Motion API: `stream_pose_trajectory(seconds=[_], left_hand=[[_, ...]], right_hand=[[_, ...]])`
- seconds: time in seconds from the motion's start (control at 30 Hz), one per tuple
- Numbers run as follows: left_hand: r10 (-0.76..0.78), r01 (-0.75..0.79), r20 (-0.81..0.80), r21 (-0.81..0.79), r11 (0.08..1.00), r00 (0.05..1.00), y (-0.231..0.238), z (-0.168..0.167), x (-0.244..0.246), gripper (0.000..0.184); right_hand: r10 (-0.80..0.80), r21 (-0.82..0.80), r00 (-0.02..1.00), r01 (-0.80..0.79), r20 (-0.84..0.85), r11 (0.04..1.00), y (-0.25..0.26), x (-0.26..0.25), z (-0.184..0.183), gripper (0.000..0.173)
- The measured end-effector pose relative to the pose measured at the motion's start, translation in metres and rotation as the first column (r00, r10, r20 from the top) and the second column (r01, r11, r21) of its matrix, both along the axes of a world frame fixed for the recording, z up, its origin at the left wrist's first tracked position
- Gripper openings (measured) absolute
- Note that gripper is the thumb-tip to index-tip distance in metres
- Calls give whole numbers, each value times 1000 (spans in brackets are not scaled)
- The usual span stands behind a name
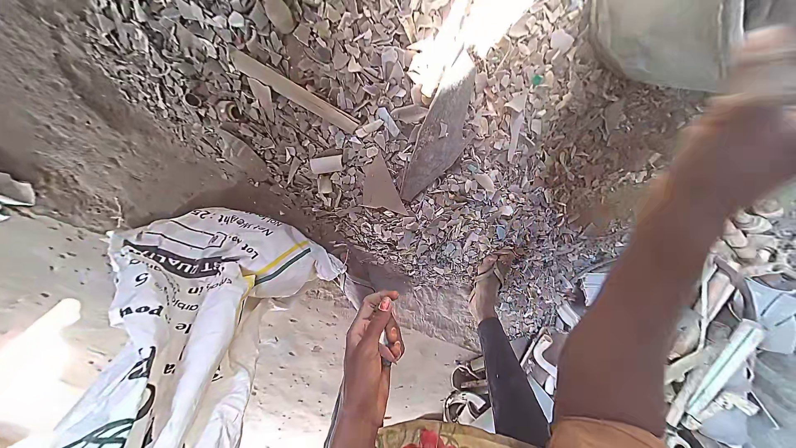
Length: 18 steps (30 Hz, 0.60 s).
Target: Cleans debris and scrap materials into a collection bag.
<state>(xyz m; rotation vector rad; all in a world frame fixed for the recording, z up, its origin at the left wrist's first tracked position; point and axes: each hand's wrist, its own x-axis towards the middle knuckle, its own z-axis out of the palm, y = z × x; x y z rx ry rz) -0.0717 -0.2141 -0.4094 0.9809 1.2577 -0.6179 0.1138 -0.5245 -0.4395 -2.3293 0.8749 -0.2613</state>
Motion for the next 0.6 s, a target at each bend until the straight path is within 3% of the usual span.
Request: stream_pose_trajectory(seconds=[0.07,0.13,0.23,0.3,0.33,0.4,0.5,0.6], left_hand=[[6,-6,-5,8,1000,1000,4,2,5,28],[12,-13,7,33,999,1000,8,3,8,28],[9,-10,13,57,998,1000,11,4,7,28],[15,-15,5,58,998,1000,15,5,7,28],[21,-22,8,57,998,1000,16,5,7,27],[33,-34,8,58,998,999,17,7,7,28],[64,-65,18,73,995,998,20,9,10,28],[94,-95,27,61,994,995,21,8,11,28]], right_hand=[[172,204,963,-129,-209,970,35,11,-38,59],[238,366,882,-82,-407,927,88,16,-88,68],[132,267,772,50,-622,963,168,21,-142,110],[2,112,784,87,-621,990,205,26,-164,117],[-32,90,802,107,-597,990,212,30,-169,112],[-5,213,830,149,-557,966,205,31,-162,101],[100,380,846,127,-524,916,178,19,-145,64],[145,542,923,78,-356,837,137,-2,-101,50]])
